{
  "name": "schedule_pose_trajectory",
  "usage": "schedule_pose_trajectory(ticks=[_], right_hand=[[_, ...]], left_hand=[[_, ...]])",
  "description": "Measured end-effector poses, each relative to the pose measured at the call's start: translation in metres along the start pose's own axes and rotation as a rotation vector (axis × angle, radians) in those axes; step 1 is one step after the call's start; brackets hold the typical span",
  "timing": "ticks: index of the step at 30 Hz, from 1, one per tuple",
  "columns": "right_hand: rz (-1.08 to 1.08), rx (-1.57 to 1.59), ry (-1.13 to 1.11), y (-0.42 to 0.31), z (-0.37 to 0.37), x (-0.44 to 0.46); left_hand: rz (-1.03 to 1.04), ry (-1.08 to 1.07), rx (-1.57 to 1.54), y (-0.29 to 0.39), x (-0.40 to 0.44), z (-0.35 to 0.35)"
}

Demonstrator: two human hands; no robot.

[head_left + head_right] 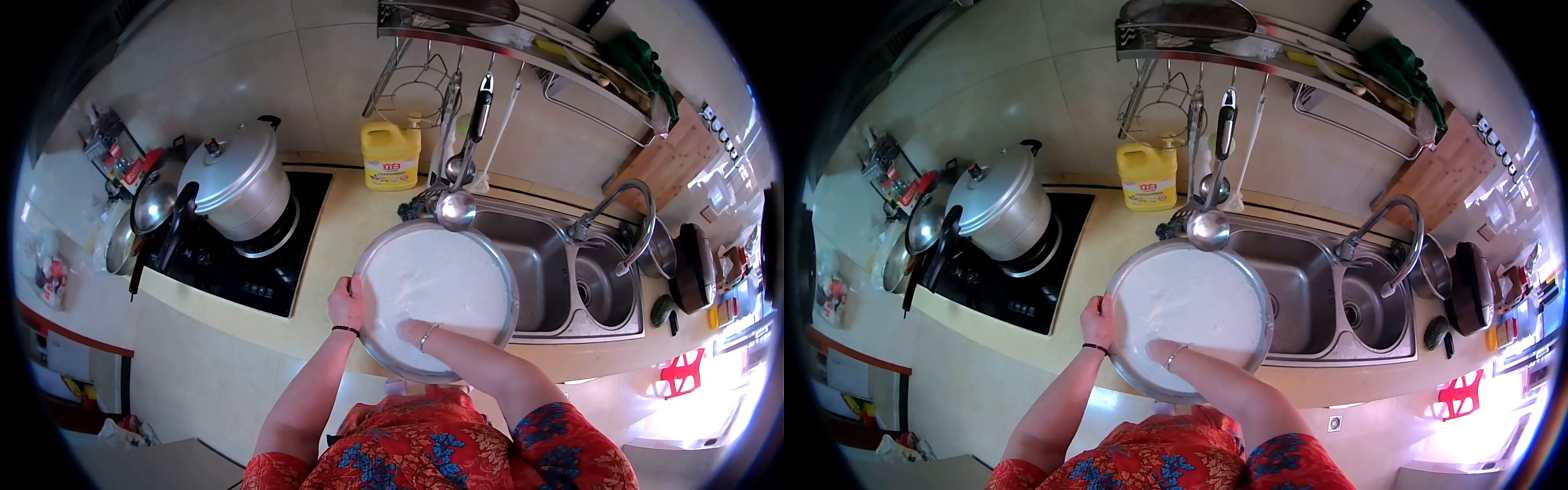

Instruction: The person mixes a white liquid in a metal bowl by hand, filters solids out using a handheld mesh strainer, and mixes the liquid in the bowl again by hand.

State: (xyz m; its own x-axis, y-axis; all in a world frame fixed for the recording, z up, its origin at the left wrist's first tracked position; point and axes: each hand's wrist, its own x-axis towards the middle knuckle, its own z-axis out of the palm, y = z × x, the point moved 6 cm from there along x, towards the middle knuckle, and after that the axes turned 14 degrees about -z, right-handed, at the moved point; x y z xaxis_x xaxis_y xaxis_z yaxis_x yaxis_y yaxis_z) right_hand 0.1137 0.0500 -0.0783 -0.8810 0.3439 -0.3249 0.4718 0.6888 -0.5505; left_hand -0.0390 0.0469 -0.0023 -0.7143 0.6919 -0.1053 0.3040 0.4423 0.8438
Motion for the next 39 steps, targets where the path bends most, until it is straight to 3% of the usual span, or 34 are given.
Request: schedule_pose_trajectory(ticks=[8, 11, 12, 14, 18, 20, 24, 26, 27, 28, 30, 33, 34, 36, 37, 39], right_hand=[[-0.201, 0.054, 0.153, -0.021, 0.001, -0.012], [-0.280, 0.086, 0.110, -0.028, 0.002, -0.025], [-0.279, 0.085, 0.111, -0.036, -0.009, -0.028], [-0.097, 0.039, -0.355, -0.043, -0.010, -0.034], [0.002, 0.213, -0.193, -0.033, -0.020, -0.055], [0.180, 0.586, -0.006, -0.038, -0.045, -0.079], [0.110, 0.845, 0.134, -0.020, -0.041, -0.074], [0.271, 1.391, 0.069, -0.010, -0.035, -0.072], [0.281, 1.531, 0.158, -0.015, -0.047, -0.076], [0.283, 1.533, 0.158, -0.022, -0.057, -0.080], [0.408, 1.472, 0.459, -0.018, -0.079, -0.089], [0.497, 1.612, 0.648, -0.006, -0.080, -0.090], [0.497, 1.612, 0.649, 0.017, -0.066, -0.086], [-0.095, 2.501, 0.190, 0.016, -0.055, -0.064], [-0.096, 2.500, 0.190, 0.016, -0.055, -0.064], [0.201, 2.289, 0.608, 0.026, -0.061, -0.071]], left_hand=[[-0.009, -0.024, -0.012, 0.003, -0.002, -0.001], [-0.003, -0.007, 0.017, 0.005, -0.003, -0.002], [-0.009, -0.007, 0.015, 0.004, -0.002, -0.002], [-0.016, -0.007, 0.013, 0.004, -0.002, -0.002], [-0.006, -0.008, 0.001, 0.004, -0.002, -0.001], [0.004, 0.001, -0.003, 0.004, -0.002, -0.001], [0.018, -0.008, 0.024, 0.007, -0.002, -0.003], [0.026, -0.013, 0.027, 0.008, -0.003, -0.003], [0.017, -0.016, 0.034, 0.009, -0.003, -0.003], [0.009, -0.017, 0.041, 0.009, -0.003, -0.003], [0.012, -0.009, 0.046, 0.006, -0.002, -0.002], [0.007, -0.001, 0.043, 0.005, -0.002, -0.002], [-0.001, -0.003, 0.036, 0.005, -0.002, -0.002], [-0.002, -0.006, 0.039, 0.006, -0.002, -0.002], [-0.004, -0.009, 0.044, 0.006, -0.002, -0.002], [0.000, -0.007, 0.031, 0.007, -0.003, -0.003]])
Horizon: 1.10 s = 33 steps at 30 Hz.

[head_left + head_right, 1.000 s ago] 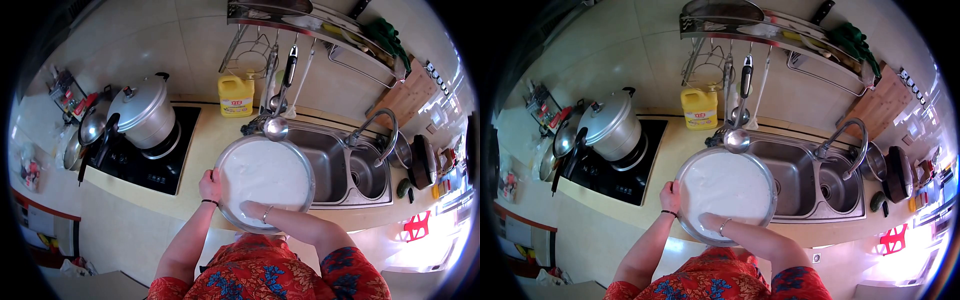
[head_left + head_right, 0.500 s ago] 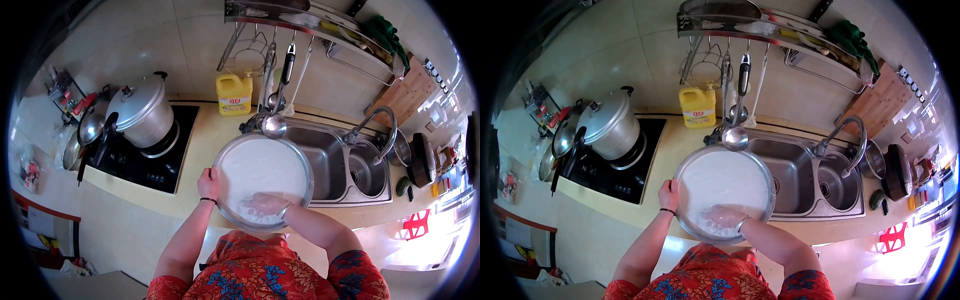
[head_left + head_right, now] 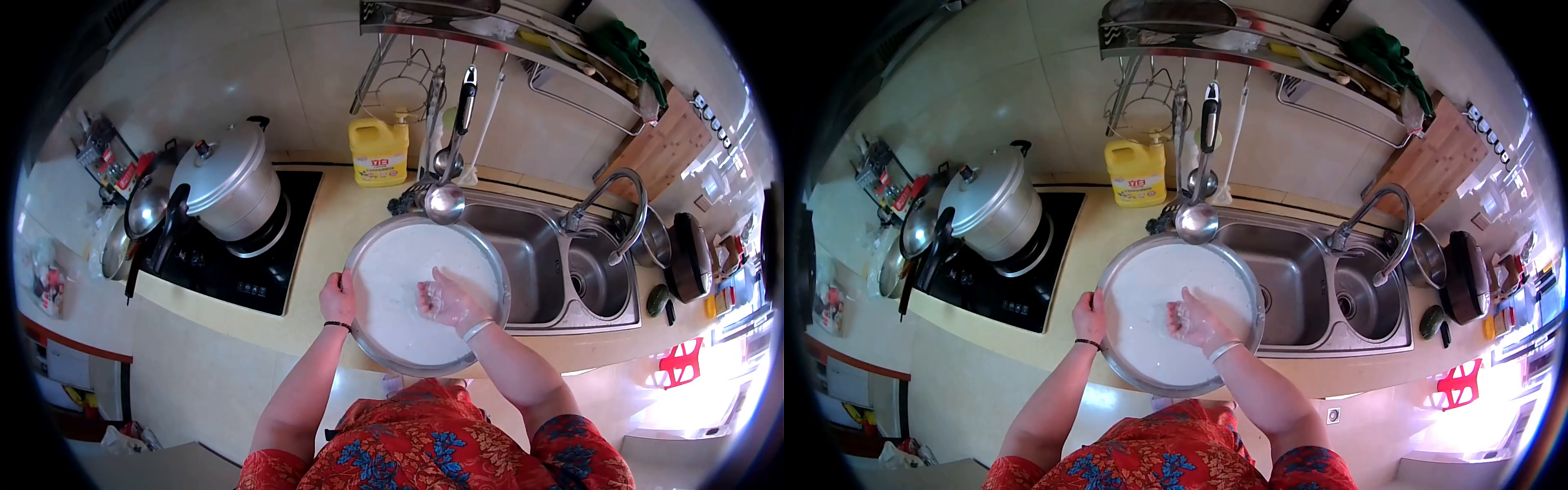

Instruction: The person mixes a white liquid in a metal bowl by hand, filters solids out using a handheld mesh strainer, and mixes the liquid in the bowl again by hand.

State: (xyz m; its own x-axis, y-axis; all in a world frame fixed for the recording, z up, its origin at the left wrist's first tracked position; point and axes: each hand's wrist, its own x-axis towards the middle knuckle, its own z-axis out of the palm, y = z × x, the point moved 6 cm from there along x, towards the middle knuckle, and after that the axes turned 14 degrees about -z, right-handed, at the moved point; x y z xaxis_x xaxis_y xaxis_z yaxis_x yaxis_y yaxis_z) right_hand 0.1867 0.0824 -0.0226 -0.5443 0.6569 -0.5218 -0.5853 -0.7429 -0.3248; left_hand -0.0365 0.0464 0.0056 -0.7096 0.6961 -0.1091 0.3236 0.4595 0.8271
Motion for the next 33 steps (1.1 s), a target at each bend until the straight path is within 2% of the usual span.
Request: schedule_pose_trajectory(ticks=[4, 7, 9, 13, 16, 18, 21, 25, 28, 30, 31, 33], right_hand=[[-0.094, 0.005, 0.079, -0.007, 0.025, -0.019], [-0.133, -0.060, 0.049, -0.010, 0.018, -0.014], [-0.196, -0.128, -0.100, -0.013, 0.022, -0.016], [-0.210, -0.187, -0.079, -0.012, 0.026, -0.019], [-0.246, -0.245, -0.015, -0.013, 0.026, -0.018], [-0.231, -0.138, 0.082, -0.014, 0.024, -0.017], [-0.218, -0.018, 0.056, -0.016, 0.026, -0.011], [-0.263, -0.019, 0.076, -0.023, 0.032, -0.013], [-0.278, -0.059, 0.207, -0.026, 0.020, -0.012], [-0.163, -0.015, -0.089, -0.023, 0.022, -0.007], [-0.163, -0.015, -0.089, -0.022, 0.024, -0.007], [-0.244, -0.091, 0.089, -0.025, 0.022, -0.010]], left_hand=[[0.017, 0.000, -0.024, -0.003, 0.001, 0.001], [0.017, 0.003, -0.017, -0.003, 0.002, 0.002], [0.006, -0.002, -0.018, -0.004, 0.002, 0.002], [-0.017, -0.025, -0.016, -0.003, 0.001, 0.001], [-0.006, -0.019, -0.024, -0.005, 0.002, 0.003], [-0.001, -0.017, -0.022, -0.005, 0.003, 0.003], [0.000, -0.013, -0.017, -0.004, 0.002, 0.002], [-0.003, -0.007, -0.014, -0.002, 0.001, 0.001], [-0.012, -0.019, -0.030, -0.002, 0.001, 0.001], [-0.005, -0.013, -0.023, -0.004, 0.002, 0.002], [0.002, -0.007, -0.016, -0.004, 0.002, 0.002], [0.000, -0.010, -0.013, -0.003, 0.001, 0.001]])
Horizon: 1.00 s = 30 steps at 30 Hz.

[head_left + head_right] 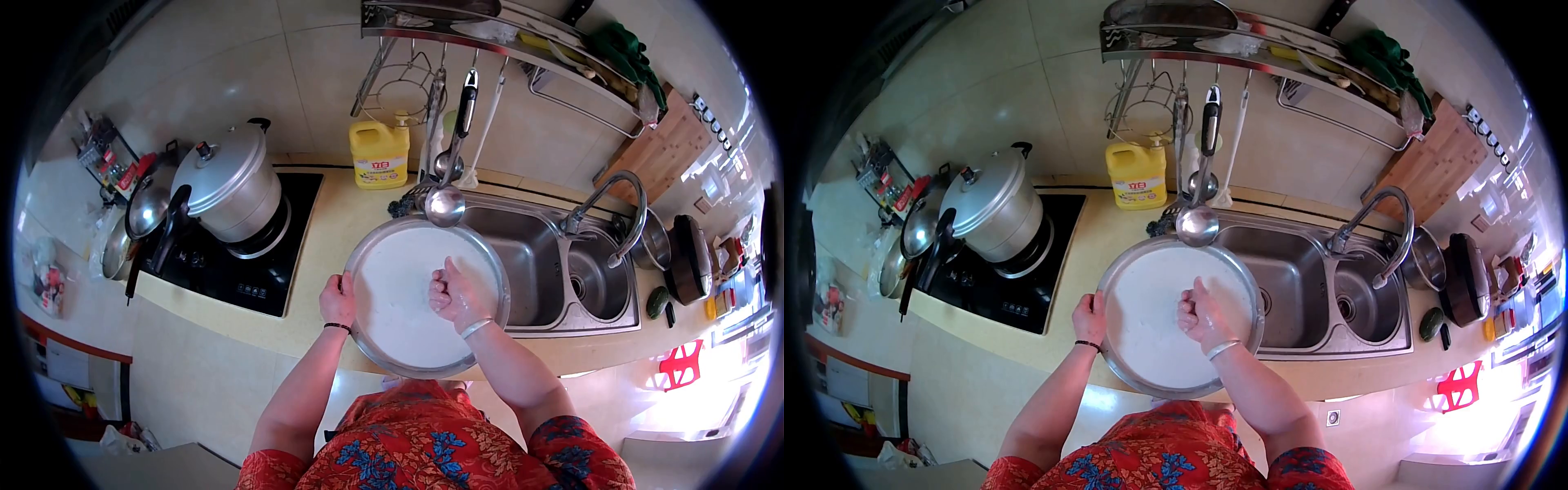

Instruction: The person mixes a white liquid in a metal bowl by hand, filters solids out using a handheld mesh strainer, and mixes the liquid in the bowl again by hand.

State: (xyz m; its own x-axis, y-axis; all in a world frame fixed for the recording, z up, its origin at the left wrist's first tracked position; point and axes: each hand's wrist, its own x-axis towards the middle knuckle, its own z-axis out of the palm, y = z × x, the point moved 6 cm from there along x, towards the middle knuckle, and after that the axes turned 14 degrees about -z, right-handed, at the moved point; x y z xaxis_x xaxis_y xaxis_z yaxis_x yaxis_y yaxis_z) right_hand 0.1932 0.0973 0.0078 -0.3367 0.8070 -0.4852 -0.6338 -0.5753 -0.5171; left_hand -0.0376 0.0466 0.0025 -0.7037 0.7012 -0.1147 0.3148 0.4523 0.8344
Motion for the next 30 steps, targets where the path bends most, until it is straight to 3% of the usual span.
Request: schedule_pose_trajectory(ticks=[5, 8, 10, 11, 13, 14, 16, 17, 19, 28, 30], right_hand=[[0.029, 0.132, 0.005, -0.002, -0.005, 0.008], [0.003, 0.271, -0.027, -0.001, -0.003, 0.013], [-0.011, 0.353, -0.058, 0.000, 0.009, 0.010], [-0.016, 0.391, -0.048, 0.001, 0.014, 0.009], [-0.024, 0.434, -0.039, 0.000, 0.018, 0.009], [-0.006, 0.451, -0.077, 0.002, 0.018, 0.011], [0.016, 0.472, -0.111, 0.006, 0.020, 0.009], [0.002, 0.450, -0.104, 0.005, 0.022, 0.007], [-0.013, 0.431, -0.097, 0.004, 0.026, 0.001], [-0.042, 0.321, -0.118, 0.009, 0.017, -0.001], [-0.023, 0.283, -0.237, 0.008, 0.021, -0.008]], left_hand=[[0.009, -0.002, -0.001, 0.003, -0.001, -0.001], [-0.088, -0.038, -0.053, -0.002, 0.000, 0.001], [0.099, 0.235, -0.051, 0.017, -0.011, -0.017], [0.102, 0.238, -0.051, 0.022, -0.014, -0.020], [0.486, 0.386, 0.050, 0.055, -0.033, -0.033], [0.490, 0.385, 0.054, 0.063, -0.039, -0.037], [0.785, 0.073, 0.063, 0.093, -0.066, -0.028], [0.786, 0.072, 0.065, 0.103, -0.075, -0.030], [0.958, -0.136, 0.085, 0.124, -0.098, -0.020], [1.067, -0.302, 0.238, 0.137, -0.108, 0.009], [1.060, -0.297, 0.249, 0.140, -0.105, 0.014]])
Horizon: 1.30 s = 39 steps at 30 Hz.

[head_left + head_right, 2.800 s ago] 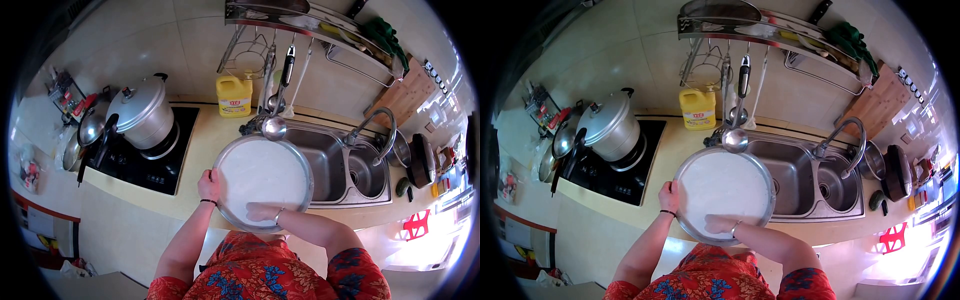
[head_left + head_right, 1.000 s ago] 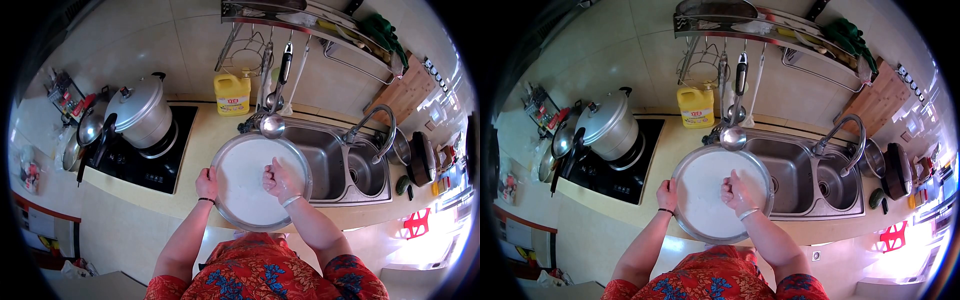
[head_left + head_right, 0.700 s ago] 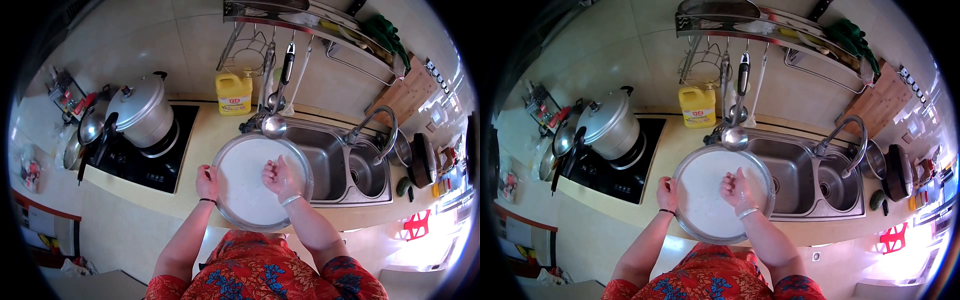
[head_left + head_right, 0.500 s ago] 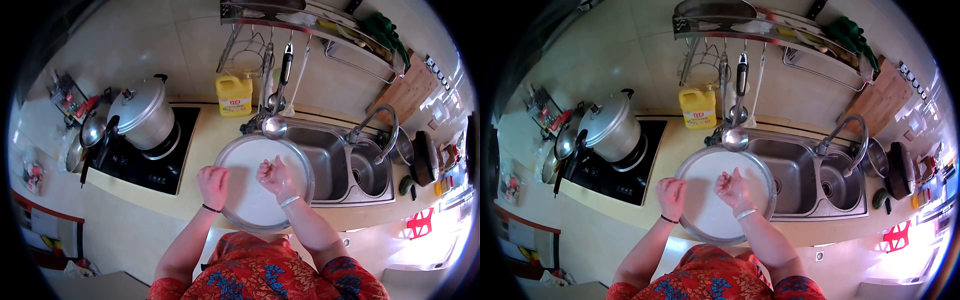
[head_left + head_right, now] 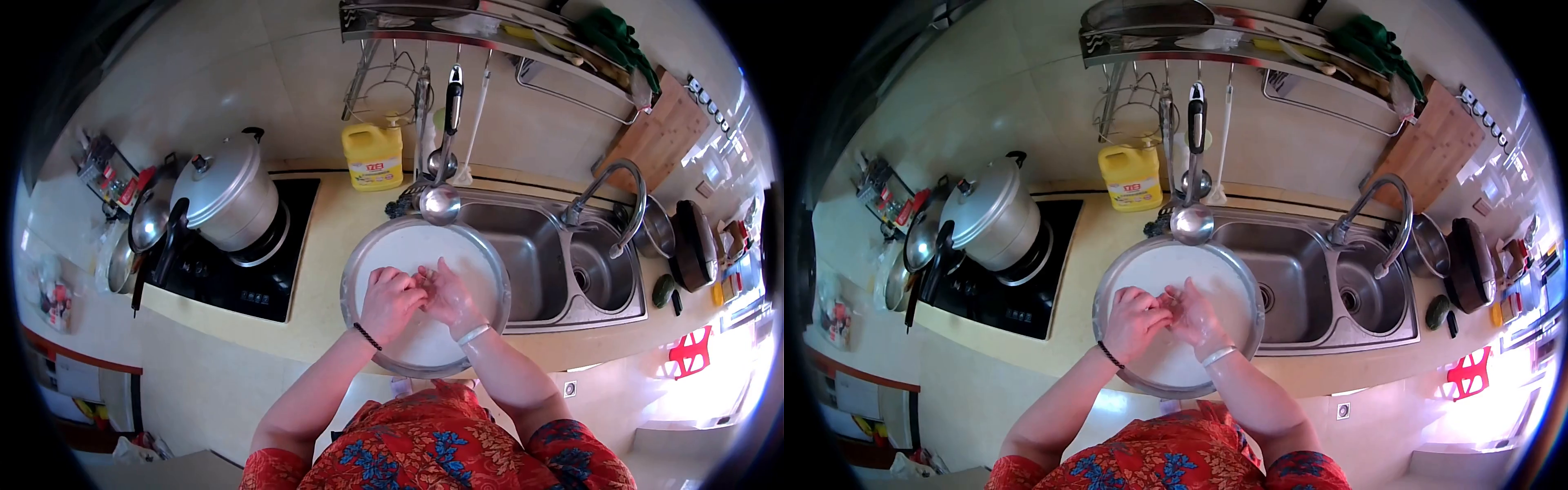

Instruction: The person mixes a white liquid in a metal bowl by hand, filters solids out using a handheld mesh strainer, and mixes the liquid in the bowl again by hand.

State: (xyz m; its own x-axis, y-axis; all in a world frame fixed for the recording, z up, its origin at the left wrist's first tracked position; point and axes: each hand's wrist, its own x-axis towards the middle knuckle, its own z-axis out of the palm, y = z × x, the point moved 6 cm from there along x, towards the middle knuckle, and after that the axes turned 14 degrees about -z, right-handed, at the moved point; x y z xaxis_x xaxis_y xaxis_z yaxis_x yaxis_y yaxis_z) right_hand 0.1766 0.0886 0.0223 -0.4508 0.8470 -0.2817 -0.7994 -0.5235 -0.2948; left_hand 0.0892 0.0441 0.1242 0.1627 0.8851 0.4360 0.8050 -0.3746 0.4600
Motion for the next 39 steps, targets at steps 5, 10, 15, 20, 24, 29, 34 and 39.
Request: schedule_pose_trajectory(ticks=[5, 10, 15, 20, 24, 29, 34, 39], right_hand=[[0.034, -0.002, 0.066, 0.002, 0.001, -0.011], [-0.037, -0.049, 0.048, -0.005, -0.018, -0.008], [-0.062, -0.048, -0.147, -0.008, 0.000, -0.015], [-0.098, -0.269, -0.049, -0.010, 0.008, -0.017], [-0.081, -0.427, 0.032, -0.010, 0.001, -0.013], [-0.029, -0.333, 0.094, -0.011, 0.001, -0.015], [-0.001, -0.091, 0.030, -0.011, 0.004, -0.017], [-0.127, -0.202, 0.190, -0.016, -0.012, -0.011]], left_hand=[[-0.043, 0.061, 0.105, -0.002, 0.011, -0.003], [-0.368, 0.236, -0.092, -0.043, -0.001, -0.012], [-0.419, 0.217, -0.115, -0.064, -0.027, -0.013], [-0.481, 0.254, -0.115, -0.078, -0.042, -0.015], [-0.474, 0.273, -0.090, -0.086, -0.046, -0.014], [-0.558, 0.219, -0.268, -0.093, -0.049, -0.004], [-0.617, 0.226, -0.336, -0.092, -0.050, 0.001], [-0.648, 0.261, -0.441, -0.095, -0.056, 0.005]])
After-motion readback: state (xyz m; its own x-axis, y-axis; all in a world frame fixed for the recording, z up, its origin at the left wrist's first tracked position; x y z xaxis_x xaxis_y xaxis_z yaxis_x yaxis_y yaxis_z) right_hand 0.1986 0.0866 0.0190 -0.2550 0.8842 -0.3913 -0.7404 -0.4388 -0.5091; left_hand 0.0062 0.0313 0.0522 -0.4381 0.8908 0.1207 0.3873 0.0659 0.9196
